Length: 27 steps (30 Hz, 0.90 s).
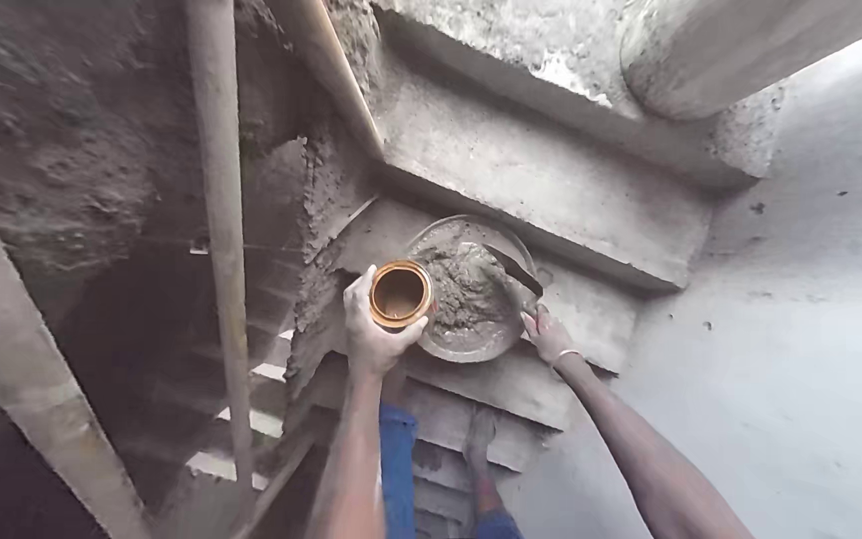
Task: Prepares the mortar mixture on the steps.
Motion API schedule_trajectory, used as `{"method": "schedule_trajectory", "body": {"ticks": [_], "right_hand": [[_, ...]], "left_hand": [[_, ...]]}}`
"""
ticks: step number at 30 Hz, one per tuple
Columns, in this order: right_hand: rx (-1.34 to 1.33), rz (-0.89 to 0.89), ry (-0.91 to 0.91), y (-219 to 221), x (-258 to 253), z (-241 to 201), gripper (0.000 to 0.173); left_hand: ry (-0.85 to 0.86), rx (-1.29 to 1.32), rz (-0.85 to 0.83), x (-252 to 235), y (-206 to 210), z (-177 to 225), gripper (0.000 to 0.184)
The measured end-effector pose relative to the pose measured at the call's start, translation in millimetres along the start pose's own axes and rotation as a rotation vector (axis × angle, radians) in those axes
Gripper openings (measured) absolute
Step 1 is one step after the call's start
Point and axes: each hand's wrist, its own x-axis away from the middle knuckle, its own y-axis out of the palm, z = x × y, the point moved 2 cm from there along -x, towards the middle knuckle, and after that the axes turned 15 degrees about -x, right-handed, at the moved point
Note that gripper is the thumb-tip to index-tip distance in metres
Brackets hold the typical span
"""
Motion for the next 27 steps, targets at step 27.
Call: {"method": "schedule_trajectory", "body": {"ticks": [27], "right_hand": [[-0.372,0.532,-0.446,-86.0,11.4,-125.5,0.043]], "left_hand": [[-0.267,-0.303,0.051,121.9,-197.4,56.9,0.118]]}}
